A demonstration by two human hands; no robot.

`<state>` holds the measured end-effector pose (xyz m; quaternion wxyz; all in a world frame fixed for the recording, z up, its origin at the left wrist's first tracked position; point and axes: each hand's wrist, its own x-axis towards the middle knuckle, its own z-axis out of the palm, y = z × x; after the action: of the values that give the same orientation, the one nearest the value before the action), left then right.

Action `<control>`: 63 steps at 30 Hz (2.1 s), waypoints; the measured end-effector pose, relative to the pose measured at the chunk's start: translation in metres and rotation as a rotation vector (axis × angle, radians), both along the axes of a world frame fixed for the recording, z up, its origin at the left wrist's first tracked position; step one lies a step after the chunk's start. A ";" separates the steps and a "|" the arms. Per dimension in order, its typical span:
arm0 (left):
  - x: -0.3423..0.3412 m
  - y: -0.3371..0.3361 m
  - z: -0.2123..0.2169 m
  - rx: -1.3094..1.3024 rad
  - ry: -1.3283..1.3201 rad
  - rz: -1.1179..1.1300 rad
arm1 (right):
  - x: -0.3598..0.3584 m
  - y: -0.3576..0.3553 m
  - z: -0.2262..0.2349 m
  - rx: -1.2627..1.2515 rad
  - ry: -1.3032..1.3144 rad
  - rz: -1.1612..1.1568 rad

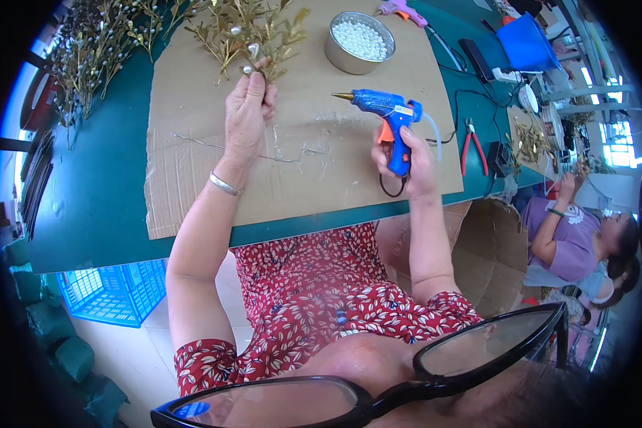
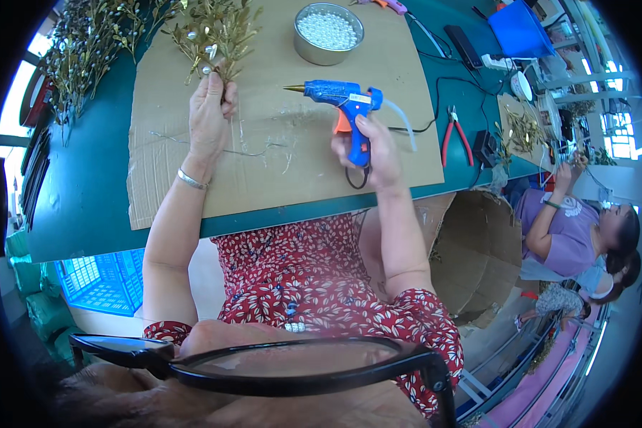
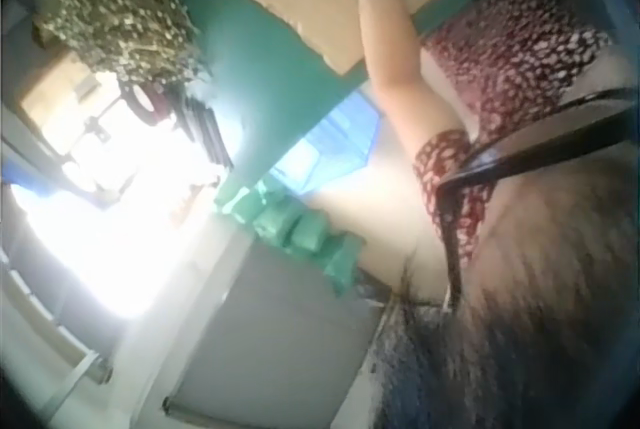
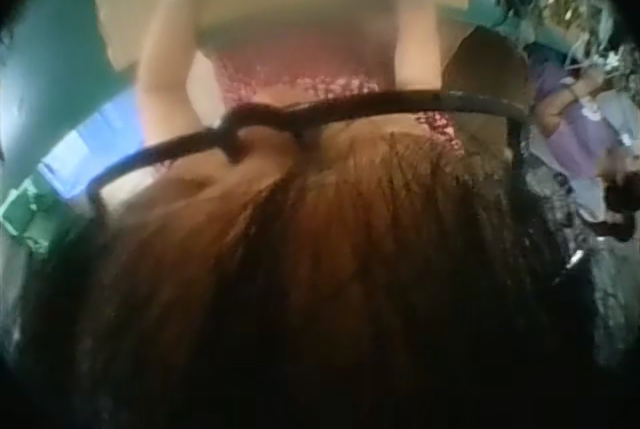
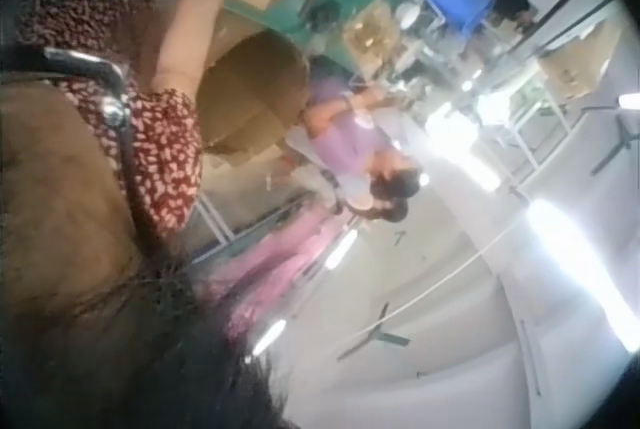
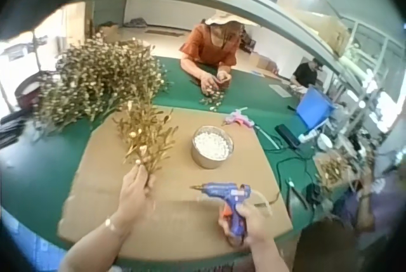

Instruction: The person decorates artificial branches by applying hot glue onto the stems with a glue gun and attaching pearl beads from a container by hand.

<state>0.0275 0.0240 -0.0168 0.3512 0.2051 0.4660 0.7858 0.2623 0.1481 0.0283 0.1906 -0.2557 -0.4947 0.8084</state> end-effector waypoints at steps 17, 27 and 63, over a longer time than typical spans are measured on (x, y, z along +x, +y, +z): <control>0.003 -0.004 0.001 0.076 0.015 0.014 | -0.121 0.118 0.030 1.463 -0.564 0.063; 0.002 -0.002 0.003 0.037 0.019 0.010 | -0.162 0.143 0.007 1.475 -0.651 0.118; 0.015 -0.003 0.008 0.008 0.018 -0.015 | -0.108 -0.006 -0.007 0.035 0.316 0.101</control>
<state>0.0429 0.0209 -0.0084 0.3521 0.2171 0.4643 0.7831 0.1543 0.1416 0.0215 0.2295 -0.0968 -0.4849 0.8384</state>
